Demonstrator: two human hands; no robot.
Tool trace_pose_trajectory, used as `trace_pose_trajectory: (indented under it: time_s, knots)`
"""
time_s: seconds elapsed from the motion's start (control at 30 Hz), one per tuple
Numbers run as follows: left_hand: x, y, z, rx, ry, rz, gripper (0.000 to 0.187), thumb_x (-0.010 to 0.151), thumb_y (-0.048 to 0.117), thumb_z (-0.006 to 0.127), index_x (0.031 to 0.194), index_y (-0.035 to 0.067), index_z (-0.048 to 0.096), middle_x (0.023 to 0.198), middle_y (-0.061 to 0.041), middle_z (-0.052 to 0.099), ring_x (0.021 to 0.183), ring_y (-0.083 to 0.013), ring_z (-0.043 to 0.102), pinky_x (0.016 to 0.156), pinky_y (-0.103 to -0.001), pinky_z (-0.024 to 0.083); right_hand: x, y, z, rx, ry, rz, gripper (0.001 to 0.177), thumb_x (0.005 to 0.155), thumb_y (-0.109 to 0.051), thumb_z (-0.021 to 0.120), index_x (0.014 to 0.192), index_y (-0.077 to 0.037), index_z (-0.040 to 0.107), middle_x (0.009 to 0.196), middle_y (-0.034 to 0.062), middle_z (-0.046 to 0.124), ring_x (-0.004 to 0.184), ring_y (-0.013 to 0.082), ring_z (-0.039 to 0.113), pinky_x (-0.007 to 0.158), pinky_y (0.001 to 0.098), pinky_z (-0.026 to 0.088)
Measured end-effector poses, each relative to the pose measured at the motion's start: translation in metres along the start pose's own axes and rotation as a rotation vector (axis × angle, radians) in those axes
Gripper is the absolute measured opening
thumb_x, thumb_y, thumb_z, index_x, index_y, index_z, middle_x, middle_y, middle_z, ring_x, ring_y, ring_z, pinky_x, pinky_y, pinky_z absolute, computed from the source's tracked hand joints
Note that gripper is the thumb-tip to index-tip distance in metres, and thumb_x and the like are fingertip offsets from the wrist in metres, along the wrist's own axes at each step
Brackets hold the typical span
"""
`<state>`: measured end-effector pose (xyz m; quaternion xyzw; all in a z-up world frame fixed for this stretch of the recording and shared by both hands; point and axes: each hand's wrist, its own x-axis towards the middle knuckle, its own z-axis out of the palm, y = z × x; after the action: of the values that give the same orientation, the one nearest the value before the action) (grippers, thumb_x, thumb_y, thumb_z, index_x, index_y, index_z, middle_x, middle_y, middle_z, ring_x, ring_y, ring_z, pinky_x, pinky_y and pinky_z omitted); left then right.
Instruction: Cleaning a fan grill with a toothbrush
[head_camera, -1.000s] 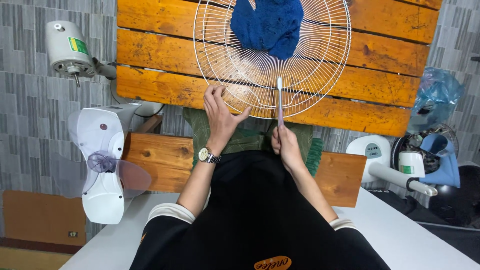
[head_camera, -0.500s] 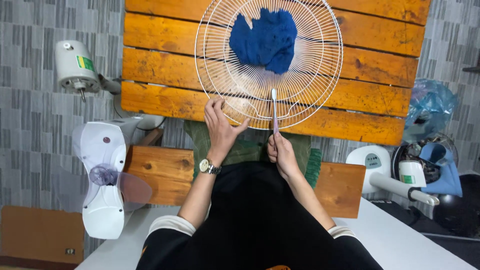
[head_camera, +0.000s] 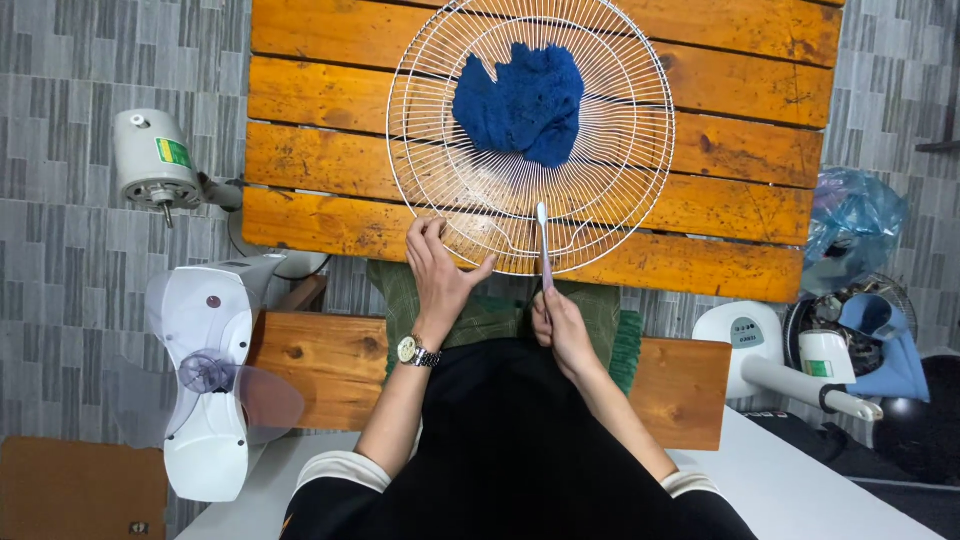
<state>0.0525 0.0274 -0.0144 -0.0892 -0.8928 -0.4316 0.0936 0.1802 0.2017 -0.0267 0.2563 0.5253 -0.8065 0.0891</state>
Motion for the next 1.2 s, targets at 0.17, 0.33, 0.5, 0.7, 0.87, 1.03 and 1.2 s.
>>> trace_pose_trajectory:
  time_s: [0.17,0.33,0.5,0.7,0.87,1.03,1.2]
  knots:
    - [0.001,0.003,-0.002,0.002,0.007,0.009,0.092,0.061,0.04,0.093,0.131,0.006,0.046,0.126,-0.017,0.042,0.119,-0.0414,0.048,0.101,-0.054,0.038,0.009,0.013,-0.001,0.015,-0.008,-0.006,0.041,0.114,-0.043,0.032,0.087,-0.014,0.043,0.057,-0.0067,0.023,0.037,0.0021,0.022,0.033,0.0176,0.02]
    - [0.001,0.001,0.0,-0.002,0.015,0.01,0.092,0.061,0.04,0.093,0.132,0.007,0.046,0.127,-0.017,0.042,0.119,-0.0412,0.049,0.101,-0.054,0.039,-0.015,0.036,-0.014,-0.074,0.008,0.021,0.042,0.114,-0.043,0.031,0.086,-0.014,0.045,0.058,-0.0077,0.026,0.038,0.0018,0.025,0.035,0.0161,0.023]
    - [0.0,-0.004,0.003,0.013,0.02,0.029,0.092,0.059,0.038,0.094,0.131,0.007,0.046,0.127,-0.017,0.042,0.118,-0.0404,0.05,0.101,-0.054,0.039,-0.014,0.04,-0.021,-0.062,-0.017,0.016,0.043,0.114,-0.043,0.033,0.084,-0.014,0.044,0.056,-0.0067,0.025,0.036,0.0026,0.026,0.033,0.0168,0.023]
    - [0.001,0.002,-0.001,0.015,0.009,0.028,0.091,0.062,0.038,0.094,0.132,0.006,0.045,0.128,-0.018,0.041,0.119,-0.0411,0.049,0.099,-0.055,0.04,0.014,0.009,-0.005,0.025,-0.043,-0.011,0.039,0.115,-0.039,0.031,0.089,-0.013,0.043,0.058,-0.0066,0.022,0.037,0.0019,0.019,0.033,0.0184,0.018]
    - [0.001,0.004,-0.003,0.03,0.014,0.034,0.09,0.062,0.036,0.094,0.131,0.006,0.045,0.128,-0.018,0.042,0.119,-0.0415,0.049,0.098,-0.054,0.041,-0.007,0.039,-0.016,-0.019,-0.042,0.034,0.04,0.114,-0.043,0.033,0.089,-0.013,0.046,0.059,-0.0079,0.022,0.038,0.0014,0.02,0.034,0.0173,0.018]
    - [-0.001,0.002,-0.001,0.042,-0.003,0.021,0.091,0.061,0.037,0.094,0.131,0.006,0.045,0.128,-0.017,0.04,0.119,-0.0407,0.048,0.099,-0.053,0.04,-0.011,0.033,-0.018,-0.032,-0.044,0.055,0.041,0.114,-0.041,0.033,0.089,-0.012,0.046,0.06,-0.0073,0.022,0.04,0.0016,0.02,0.035,0.0171,0.018]
    - [-0.001,0.007,-0.005,0.041,0.0,0.04,0.09,0.062,0.031,0.096,0.129,0.003,0.044,0.128,-0.02,0.04,0.121,-0.0446,0.047,0.099,-0.056,0.04,0.012,0.011,-0.002,0.047,-0.065,0.013,0.04,0.114,-0.044,0.032,0.089,-0.015,0.043,0.061,-0.0082,0.02,0.041,0.0008,0.019,0.036,0.0171,0.017]
